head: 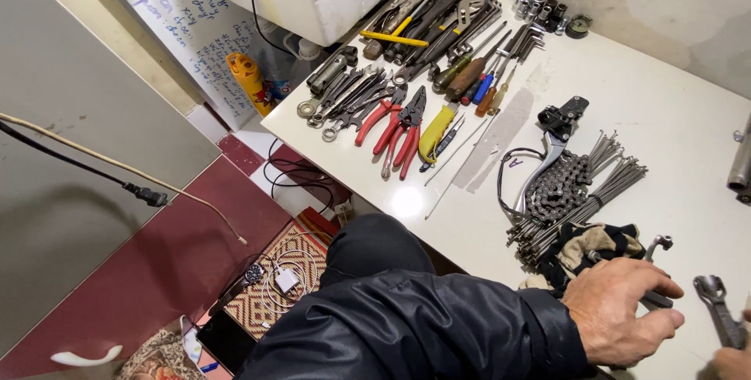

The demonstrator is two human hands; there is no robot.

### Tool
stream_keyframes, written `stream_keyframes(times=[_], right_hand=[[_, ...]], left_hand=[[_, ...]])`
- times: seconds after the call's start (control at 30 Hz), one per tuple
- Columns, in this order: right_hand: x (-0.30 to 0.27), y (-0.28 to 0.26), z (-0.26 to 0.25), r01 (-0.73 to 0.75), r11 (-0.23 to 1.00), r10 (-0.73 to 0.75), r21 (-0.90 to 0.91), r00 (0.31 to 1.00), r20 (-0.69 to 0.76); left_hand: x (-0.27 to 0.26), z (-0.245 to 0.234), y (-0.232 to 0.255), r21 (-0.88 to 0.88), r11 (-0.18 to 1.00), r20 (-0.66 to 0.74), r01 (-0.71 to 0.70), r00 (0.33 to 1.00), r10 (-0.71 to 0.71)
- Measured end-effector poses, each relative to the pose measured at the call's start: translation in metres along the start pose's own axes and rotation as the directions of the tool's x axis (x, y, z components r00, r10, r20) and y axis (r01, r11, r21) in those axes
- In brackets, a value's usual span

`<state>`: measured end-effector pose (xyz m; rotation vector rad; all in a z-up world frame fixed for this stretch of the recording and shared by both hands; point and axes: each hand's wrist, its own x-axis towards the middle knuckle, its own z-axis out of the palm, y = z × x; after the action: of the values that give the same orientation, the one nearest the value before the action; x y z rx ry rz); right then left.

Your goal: The person sits on the floor and works on bicycle components at a low white table. They use a socket wrench to tighten a nut on a crankset, then place the crankset on the table. They pick up a bicycle derailleur, wipe it with a cloth, and use a wrench to tighten a bolt on it.

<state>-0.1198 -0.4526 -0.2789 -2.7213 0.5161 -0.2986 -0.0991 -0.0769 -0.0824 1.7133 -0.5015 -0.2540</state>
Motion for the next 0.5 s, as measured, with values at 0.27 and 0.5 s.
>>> stream_keyframes(times=[0.27, 0.5], right_hand=[[0.05, 0.032, 0.007, -0.312, 0.812, 0.169, 0.494, 0.935, 0.312], [0.018, -0.065, -0.037, -0.44, 0.511, 0.071, 0.739, 0.878, 0.474]], left_hand=[[0.01, -0.033, 0.036, 0.046, 0.986, 0.252, 0.159, 0.953, -0.165], [0.021, -0.035, 0.044, 0.174, 0.945, 0.399, 0.278, 0.857, -0.326]])
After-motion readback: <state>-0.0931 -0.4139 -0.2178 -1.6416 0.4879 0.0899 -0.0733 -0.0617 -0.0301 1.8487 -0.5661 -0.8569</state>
